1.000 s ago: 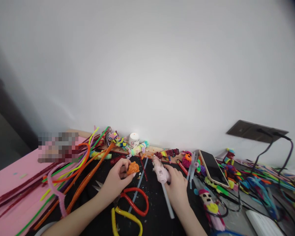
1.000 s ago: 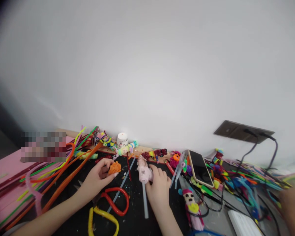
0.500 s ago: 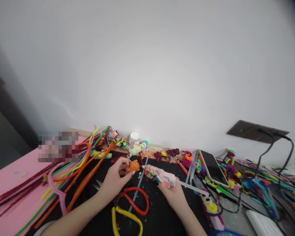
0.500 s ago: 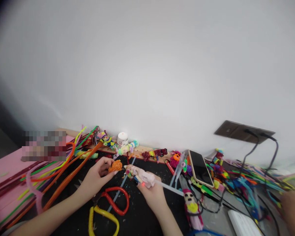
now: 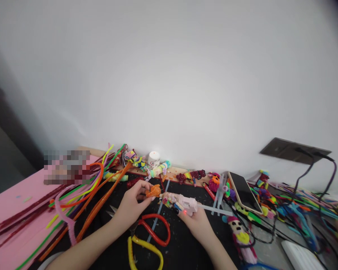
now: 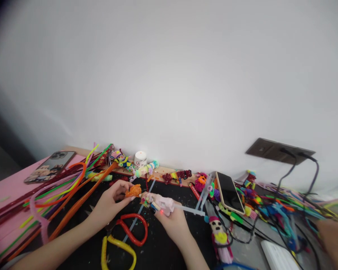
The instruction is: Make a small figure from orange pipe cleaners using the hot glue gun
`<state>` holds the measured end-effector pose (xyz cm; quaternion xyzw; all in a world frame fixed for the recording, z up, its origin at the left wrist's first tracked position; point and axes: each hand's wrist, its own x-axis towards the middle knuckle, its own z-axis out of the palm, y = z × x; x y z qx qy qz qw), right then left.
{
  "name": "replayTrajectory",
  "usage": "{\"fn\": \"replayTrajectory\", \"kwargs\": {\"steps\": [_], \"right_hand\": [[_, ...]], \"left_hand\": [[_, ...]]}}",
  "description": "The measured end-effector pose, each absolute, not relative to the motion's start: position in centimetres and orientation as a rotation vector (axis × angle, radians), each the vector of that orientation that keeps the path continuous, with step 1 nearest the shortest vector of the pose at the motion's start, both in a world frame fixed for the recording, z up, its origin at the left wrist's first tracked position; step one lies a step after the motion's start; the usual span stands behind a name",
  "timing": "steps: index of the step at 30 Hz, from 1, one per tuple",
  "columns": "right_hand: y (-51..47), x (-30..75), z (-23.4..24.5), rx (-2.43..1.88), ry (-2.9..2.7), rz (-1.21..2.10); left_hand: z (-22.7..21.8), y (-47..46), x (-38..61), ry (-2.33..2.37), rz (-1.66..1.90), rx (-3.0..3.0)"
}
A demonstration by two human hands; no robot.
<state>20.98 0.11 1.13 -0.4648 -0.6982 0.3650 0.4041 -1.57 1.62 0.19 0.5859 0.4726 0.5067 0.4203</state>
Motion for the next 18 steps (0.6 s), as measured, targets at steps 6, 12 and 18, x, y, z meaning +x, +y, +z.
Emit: {"fn": "replayTrajectory", "kwargs": {"steps": [6, 12, 18], "right_hand": [[0.20, 21.09, 1.25, -1.180, -1.787, 0.943], [0.09, 20.89, 1.66, -1.176, -1.764, 0.965], [0.03, 20.85, 1.63, -1.206, -1.750, 0.943]], "left_hand": [[0.21, 1.49, -1.57, 1.187, 1.260, 1.477], [0.17, 1.55, -1.59, 1.192, 1.253, 1.496], [0.30, 1.50, -1.56, 1.190, 1.234, 1.497]]}}
